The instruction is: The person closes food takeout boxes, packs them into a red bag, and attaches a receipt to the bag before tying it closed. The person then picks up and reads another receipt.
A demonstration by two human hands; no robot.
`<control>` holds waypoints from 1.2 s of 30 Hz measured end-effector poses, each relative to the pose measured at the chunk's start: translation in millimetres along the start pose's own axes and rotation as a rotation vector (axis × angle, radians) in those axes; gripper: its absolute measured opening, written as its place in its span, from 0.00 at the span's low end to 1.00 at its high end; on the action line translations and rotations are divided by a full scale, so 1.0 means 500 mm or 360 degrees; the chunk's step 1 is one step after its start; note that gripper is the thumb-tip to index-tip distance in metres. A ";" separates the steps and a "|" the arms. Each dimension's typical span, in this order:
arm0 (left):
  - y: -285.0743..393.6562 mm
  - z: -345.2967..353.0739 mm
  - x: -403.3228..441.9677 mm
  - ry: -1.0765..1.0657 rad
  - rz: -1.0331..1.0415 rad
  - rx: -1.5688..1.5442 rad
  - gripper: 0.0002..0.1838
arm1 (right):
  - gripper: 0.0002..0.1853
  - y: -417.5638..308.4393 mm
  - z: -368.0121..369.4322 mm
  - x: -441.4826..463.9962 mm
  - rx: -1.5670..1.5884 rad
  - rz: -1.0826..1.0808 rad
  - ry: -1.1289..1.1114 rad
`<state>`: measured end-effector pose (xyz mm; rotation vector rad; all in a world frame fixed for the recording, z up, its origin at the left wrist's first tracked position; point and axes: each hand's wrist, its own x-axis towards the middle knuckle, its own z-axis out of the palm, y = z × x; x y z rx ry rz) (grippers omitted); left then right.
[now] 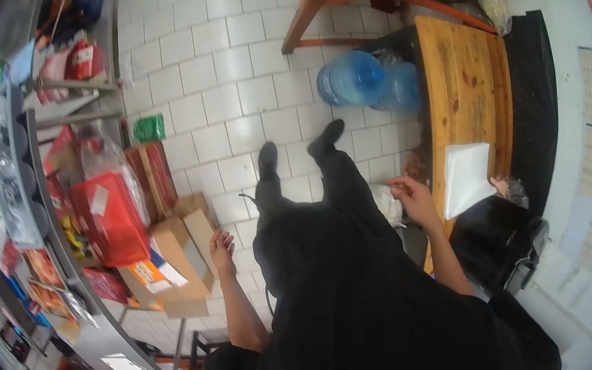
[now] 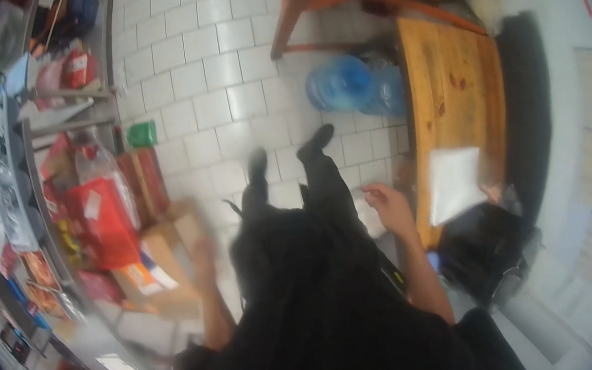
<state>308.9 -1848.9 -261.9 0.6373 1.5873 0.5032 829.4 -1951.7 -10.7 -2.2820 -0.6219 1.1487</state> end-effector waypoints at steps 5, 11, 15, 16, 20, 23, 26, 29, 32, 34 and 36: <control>-0.116 0.021 -0.150 0.0005 -0.0753 0.0180 0.23 | 0.11 0.009 0.016 0.034 0.0002 0.0014 -0.0170; -0.302 -0.043 -0.188 -0.0747 0.0103 0.1162 0.24 | 0.11 -0.063 0.060 0.054 -0.0093 -0.0032 -0.0109; -0.189 -0.045 -0.148 -0.0519 -0.0245 0.0550 0.25 | 0.10 -0.070 0.057 0.100 -0.0279 0.0057 -0.0137; -0.051 0.010 -0.180 -0.0110 -0.0560 -0.0130 0.25 | 0.10 -0.054 0.044 0.123 -0.0282 0.0064 -0.0124; -0.033 -0.005 -0.111 0.0164 -0.0365 -0.0234 0.22 | 0.10 0.023 -0.031 0.289 -0.0208 0.0043 0.0156; 0.043 0.087 -0.114 0.0237 -0.0443 -0.0036 0.20 | 0.10 0.153 -0.082 0.516 0.0235 0.0280 0.0534; 0.071 0.230 -0.119 0.0161 -0.0540 0.0222 0.18 | 0.10 0.353 -0.107 0.803 0.0125 0.0355 0.0693; 0.095 0.430 -0.121 0.0025 -0.0564 0.0611 0.16 | 0.13 0.536 -0.132 1.066 -0.0892 0.0164 0.0662; -0.002 0.479 -0.101 0.0057 -0.0801 0.0877 0.11 | 0.14 0.708 -0.189 1.317 -0.1316 0.0166 0.0548; -0.033 0.499 -0.040 0.0162 -0.0725 0.0903 0.10 | 0.16 0.770 -0.226 1.429 -0.1447 -0.0043 0.0494; -0.105 0.438 0.012 0.0184 -0.0679 0.0895 0.11 | 0.17 0.823 -0.272 1.544 -0.1593 -0.0267 0.0271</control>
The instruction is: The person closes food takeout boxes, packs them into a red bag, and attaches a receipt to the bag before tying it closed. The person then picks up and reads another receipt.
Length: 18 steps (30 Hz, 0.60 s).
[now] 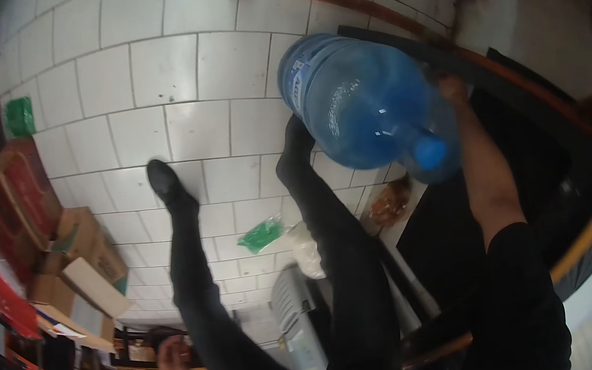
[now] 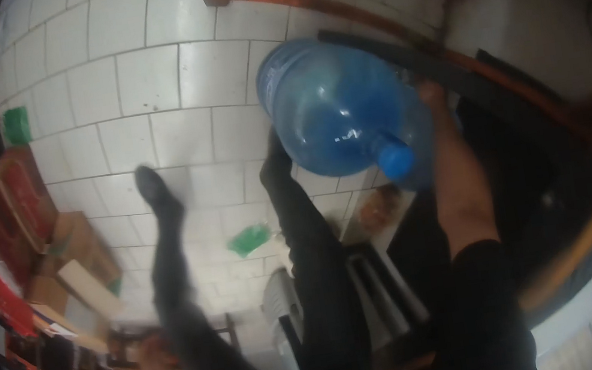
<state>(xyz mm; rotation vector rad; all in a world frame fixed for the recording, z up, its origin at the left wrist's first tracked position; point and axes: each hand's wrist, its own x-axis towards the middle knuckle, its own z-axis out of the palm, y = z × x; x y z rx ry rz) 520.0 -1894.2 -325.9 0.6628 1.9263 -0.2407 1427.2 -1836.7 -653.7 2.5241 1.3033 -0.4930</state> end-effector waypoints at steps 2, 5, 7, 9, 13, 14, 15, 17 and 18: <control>0.076 0.038 0.048 0.0036 0.0034 -0.0005 0.12 | 0.18 0.009 0.016 0.053 -0.0100 -0.0264 -0.0088; 0.080 0.086 0.078 0.0077 -0.0101 0.0294 0.12 | 0.18 -0.079 -0.003 0.072 -0.0387 -0.0690 -0.0074; 0.071 0.125 0.065 0.0046 -0.0160 0.0348 0.12 | 0.17 -0.082 0.040 0.108 -0.0559 -0.0753 -0.0163; 0.082 0.163 0.058 0.0031 -0.0212 0.0380 0.12 | 0.17 -0.066 0.082 0.153 -0.0710 -0.0688 -0.0292; 0.086 0.225 0.053 0.0018 -0.0275 0.0340 0.13 | 0.17 -0.033 0.120 0.192 -0.0834 -0.0565 -0.0484; 0.083 0.236 0.052 0.0016 -0.0291 0.0318 0.13 | 0.17 -0.028 0.120 0.189 -0.0830 -0.0544 -0.0505; 0.080 0.246 0.046 0.0005 -0.0309 0.0302 0.13 | 0.17 -0.019 0.117 0.189 -0.0833 -0.0527 -0.0520; 0.073 0.253 0.036 -0.0028 -0.0351 0.0292 0.14 | 0.17 0.005 0.117 0.174 -0.0804 -0.0489 -0.0539; 0.067 0.258 0.029 -0.0050 -0.0369 0.0281 0.14 | 0.17 0.016 0.110 0.168 -0.0762 -0.0470 -0.0522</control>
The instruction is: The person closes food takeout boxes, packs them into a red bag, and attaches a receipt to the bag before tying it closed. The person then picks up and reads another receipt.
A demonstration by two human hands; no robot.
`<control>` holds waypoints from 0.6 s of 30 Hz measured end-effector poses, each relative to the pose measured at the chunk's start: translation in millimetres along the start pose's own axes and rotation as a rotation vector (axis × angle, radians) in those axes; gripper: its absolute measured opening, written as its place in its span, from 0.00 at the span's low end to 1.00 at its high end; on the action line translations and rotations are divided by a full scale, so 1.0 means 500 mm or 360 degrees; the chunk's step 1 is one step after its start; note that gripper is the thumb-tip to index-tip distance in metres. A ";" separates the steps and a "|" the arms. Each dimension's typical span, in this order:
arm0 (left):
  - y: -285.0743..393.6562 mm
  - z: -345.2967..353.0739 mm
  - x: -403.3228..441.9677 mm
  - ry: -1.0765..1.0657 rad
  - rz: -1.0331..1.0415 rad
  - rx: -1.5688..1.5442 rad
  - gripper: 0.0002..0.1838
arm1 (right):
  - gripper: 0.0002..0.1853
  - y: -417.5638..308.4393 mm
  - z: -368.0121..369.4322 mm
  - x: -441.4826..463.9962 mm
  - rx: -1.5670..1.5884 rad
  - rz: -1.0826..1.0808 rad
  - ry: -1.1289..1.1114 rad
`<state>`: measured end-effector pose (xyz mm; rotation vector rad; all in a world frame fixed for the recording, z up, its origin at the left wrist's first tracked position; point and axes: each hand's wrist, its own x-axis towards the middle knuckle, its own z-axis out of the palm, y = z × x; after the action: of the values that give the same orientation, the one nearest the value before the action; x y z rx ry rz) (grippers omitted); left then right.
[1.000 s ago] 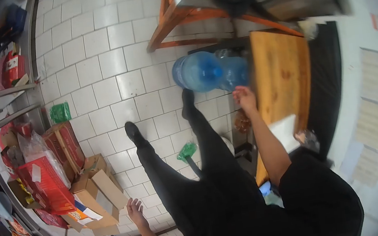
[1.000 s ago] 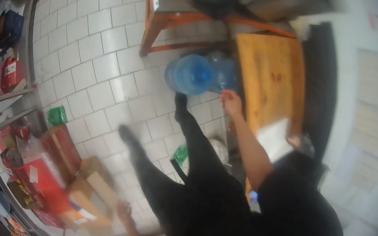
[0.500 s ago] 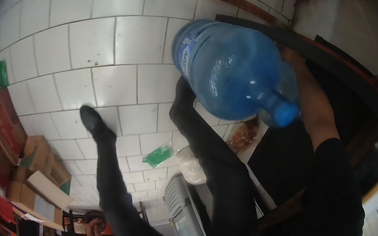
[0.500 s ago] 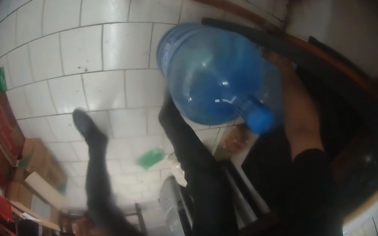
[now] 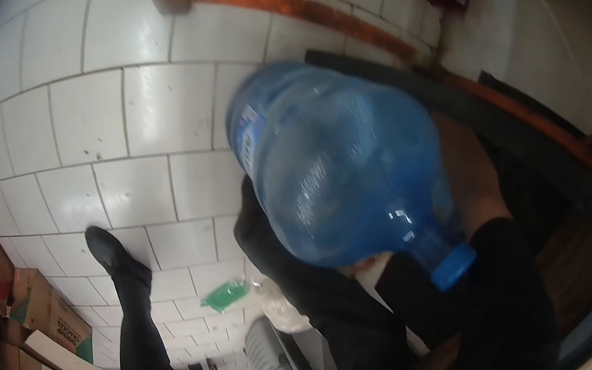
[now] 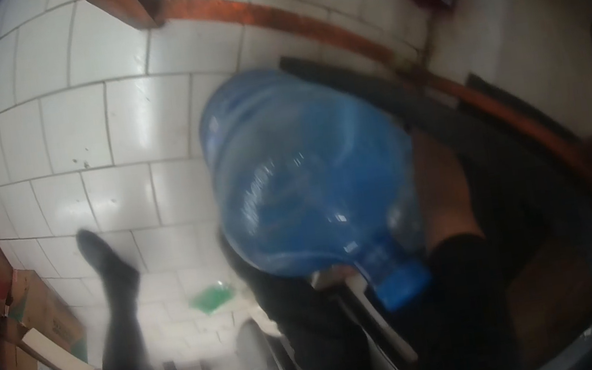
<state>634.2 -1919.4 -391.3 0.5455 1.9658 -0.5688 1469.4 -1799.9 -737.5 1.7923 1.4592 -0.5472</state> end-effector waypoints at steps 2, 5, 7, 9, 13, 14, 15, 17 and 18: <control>-0.016 0.002 -0.009 -0.0071 -0.0028 -0.0035 0.15 | 0.17 0.018 -0.008 -0.032 0.0115 0.0073 0.0067; -0.049 -0.003 -0.018 -0.0156 -0.0045 -0.0128 0.16 | 0.17 0.054 -0.051 -0.102 0.0369 0.0235 0.0202; -0.073 -0.014 -0.026 -0.0208 -0.0050 -0.0198 0.17 | 0.17 0.083 -0.082 -0.162 0.0573 0.0387 0.0298; -0.104 -0.035 -0.036 -0.0260 -0.0083 -0.0285 0.18 | 0.17 0.110 -0.114 -0.230 0.0781 0.0560 0.0366; -0.166 -0.077 -0.036 -0.0414 -0.0157 -0.0491 0.19 | 0.17 0.117 -0.155 -0.368 0.1107 0.0912 0.0466; -0.182 -0.092 -0.031 -0.0461 -0.0175 -0.0537 0.20 | 0.17 0.106 -0.156 -0.399 0.1145 0.1012 0.0498; -0.197 -0.109 -0.025 -0.0504 -0.0193 -0.0571 0.20 | 0.17 0.091 -0.153 -0.426 0.1149 0.1093 0.0541; -0.235 -0.155 -0.017 -0.0573 -0.0238 -0.0647 0.21 | 0.17 0.055 -0.138 -0.482 0.1002 0.1186 0.0715; -0.258 -0.177 -0.014 -0.0600 -0.0258 -0.0676 0.21 | 0.18 0.034 -0.126 -0.509 0.0869 0.1216 0.0836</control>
<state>499.8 -1969.0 -328.1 0.0097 1.7061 -0.3077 1411.6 -1915.0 -508.7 2.8780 0.8185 -0.0618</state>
